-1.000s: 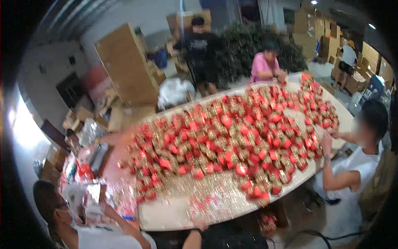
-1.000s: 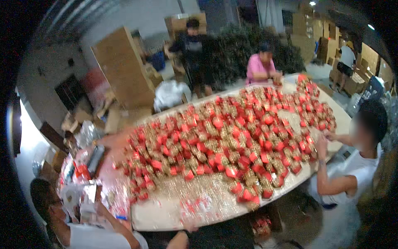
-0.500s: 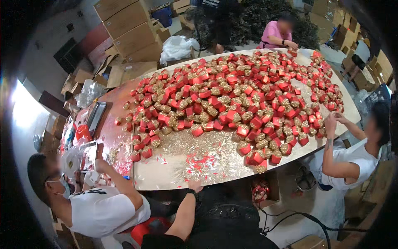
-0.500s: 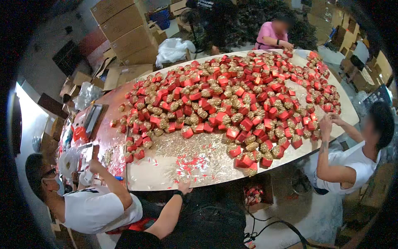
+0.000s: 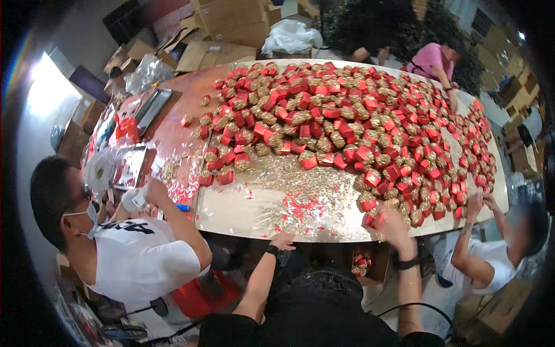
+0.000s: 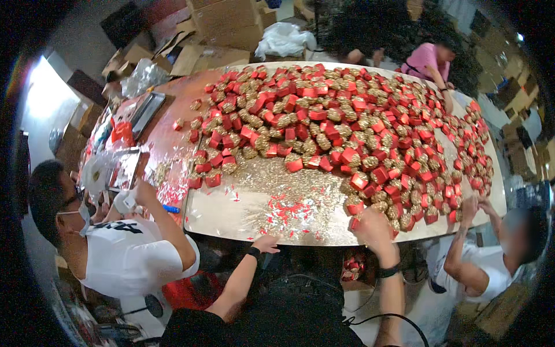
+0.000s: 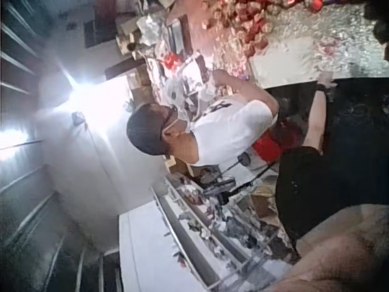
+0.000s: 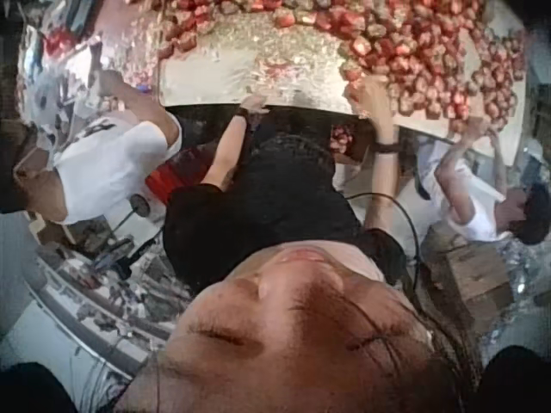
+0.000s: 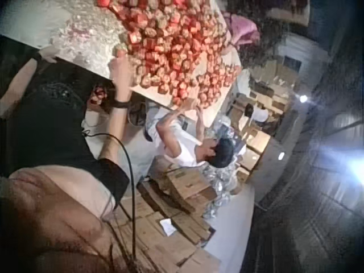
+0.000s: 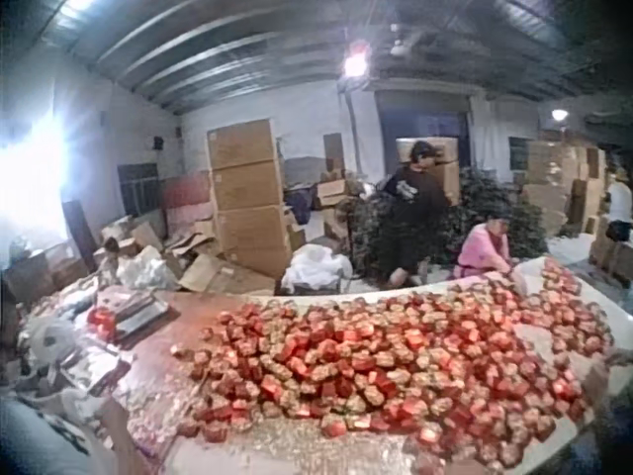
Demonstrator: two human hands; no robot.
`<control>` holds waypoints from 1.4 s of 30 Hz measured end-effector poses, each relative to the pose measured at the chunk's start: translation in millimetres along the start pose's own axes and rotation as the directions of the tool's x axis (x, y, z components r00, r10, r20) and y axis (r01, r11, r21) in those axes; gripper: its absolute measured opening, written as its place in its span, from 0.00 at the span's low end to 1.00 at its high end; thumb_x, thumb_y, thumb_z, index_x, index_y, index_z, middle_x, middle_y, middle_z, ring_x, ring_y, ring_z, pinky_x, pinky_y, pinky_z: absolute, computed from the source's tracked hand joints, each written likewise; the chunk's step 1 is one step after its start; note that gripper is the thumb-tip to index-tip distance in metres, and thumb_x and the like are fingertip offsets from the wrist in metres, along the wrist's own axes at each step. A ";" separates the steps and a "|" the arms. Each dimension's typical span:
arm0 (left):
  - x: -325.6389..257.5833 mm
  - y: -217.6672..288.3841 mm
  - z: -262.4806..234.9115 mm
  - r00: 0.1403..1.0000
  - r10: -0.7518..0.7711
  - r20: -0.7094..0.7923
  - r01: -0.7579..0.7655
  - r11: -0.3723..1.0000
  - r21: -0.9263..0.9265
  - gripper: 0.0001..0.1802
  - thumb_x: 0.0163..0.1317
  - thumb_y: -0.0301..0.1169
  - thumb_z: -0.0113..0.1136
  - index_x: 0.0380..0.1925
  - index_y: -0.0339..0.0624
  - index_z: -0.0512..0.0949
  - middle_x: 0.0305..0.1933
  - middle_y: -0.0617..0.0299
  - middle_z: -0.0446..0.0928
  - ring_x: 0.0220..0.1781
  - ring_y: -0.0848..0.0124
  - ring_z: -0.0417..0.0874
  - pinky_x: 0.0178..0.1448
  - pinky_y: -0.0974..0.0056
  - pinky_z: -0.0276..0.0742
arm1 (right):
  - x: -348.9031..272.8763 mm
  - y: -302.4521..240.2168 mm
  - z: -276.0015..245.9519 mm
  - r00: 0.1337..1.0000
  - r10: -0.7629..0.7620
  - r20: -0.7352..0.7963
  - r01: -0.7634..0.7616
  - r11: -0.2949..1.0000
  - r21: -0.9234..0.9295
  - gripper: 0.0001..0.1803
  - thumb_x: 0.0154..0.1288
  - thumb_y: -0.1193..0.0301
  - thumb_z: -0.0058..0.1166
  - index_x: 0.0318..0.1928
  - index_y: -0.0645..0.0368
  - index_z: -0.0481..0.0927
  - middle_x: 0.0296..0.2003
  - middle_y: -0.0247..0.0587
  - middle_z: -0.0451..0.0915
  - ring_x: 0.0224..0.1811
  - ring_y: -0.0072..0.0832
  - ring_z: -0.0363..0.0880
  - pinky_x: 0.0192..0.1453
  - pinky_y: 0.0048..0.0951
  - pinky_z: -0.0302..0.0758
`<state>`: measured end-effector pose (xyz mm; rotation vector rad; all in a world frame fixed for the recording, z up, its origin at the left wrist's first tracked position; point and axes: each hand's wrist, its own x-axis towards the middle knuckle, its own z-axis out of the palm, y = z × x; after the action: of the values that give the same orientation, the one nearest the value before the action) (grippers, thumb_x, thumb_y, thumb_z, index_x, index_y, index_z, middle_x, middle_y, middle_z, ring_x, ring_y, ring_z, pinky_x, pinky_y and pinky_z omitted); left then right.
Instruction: Sorting and arranging small red and gold gift boxes on a large table in a manufacturing facility.
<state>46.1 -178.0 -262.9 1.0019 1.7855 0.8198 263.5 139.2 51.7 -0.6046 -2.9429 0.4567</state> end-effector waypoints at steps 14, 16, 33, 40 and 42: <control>11.3 333.4 -88.9 0.953 0.299 0.056 -0.252 0.878 -0.406 0.29 0.45 0.41 0.66 0.42 0.31 0.71 0.39 0.56 0.76 0.41 0.70 0.76 0.48 0.67 0.70 | 174.9 -122.8 34.1 0.893 0.375 -0.248 0.121 0.331 0.936 0.09 0.63 0.73 0.41 0.40 0.63 0.72 0.25 0.34 0.74 0.20 0.18 0.69 0.26 0.18 0.68; 18.6 325.7 -94.3 0.955 0.294 0.044 -0.267 0.914 -0.306 0.24 0.45 0.39 0.66 0.38 0.32 0.73 0.35 0.58 0.77 0.37 0.72 0.76 0.44 0.68 0.71 | 178.1 -105.3 36.0 0.848 0.524 -0.077 0.129 -0.062 0.990 0.09 0.64 0.72 0.40 0.40 0.62 0.71 0.22 0.32 0.72 0.19 0.15 0.66 0.24 0.15 0.66; 79.2 337.8 -87.0 0.995 0.097 0.023 -0.094 0.991 -0.100 0.20 0.43 0.44 0.62 0.17 0.33 0.76 0.14 0.59 0.74 0.16 0.75 0.72 0.23 0.68 0.67 | 200.5 -39.2 76.7 0.611 0.549 -0.571 0.075 0.678 0.731 0.05 0.55 0.71 0.48 0.32 0.58 0.69 0.19 0.35 0.69 0.18 0.27 0.66 0.23 0.26 0.65; 82.0 342.6 -97.5 0.992 0.095 0.084 -0.072 0.966 -0.248 0.16 0.48 0.38 0.60 0.21 0.32 0.77 0.16 0.64 0.74 0.19 0.80 0.70 0.23 0.72 0.65 | 200.2 -57.7 62.3 0.856 -0.200 -0.477 0.239 0.971 0.023 0.09 0.48 0.71 0.51 0.31 0.58 0.68 0.24 0.42 0.71 0.21 0.37 0.73 0.25 0.32 0.70; 86.0 349.1 -101.2 0.994 0.074 0.075 -0.055 0.972 -0.228 0.16 0.49 0.37 0.58 0.21 0.31 0.77 0.16 0.66 0.73 0.19 0.80 0.69 0.24 0.71 0.65 | 206.7 -57.5 59.3 0.863 -0.409 -0.295 0.376 0.912 -0.164 0.11 0.47 0.70 0.51 0.31 0.58 0.67 0.23 0.41 0.70 0.22 0.37 0.74 0.25 0.33 0.70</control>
<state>30.2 44.0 37.0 0.9342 1.5565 0.9834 43.6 155.5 21.5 -0.0596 -2.6757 0.1449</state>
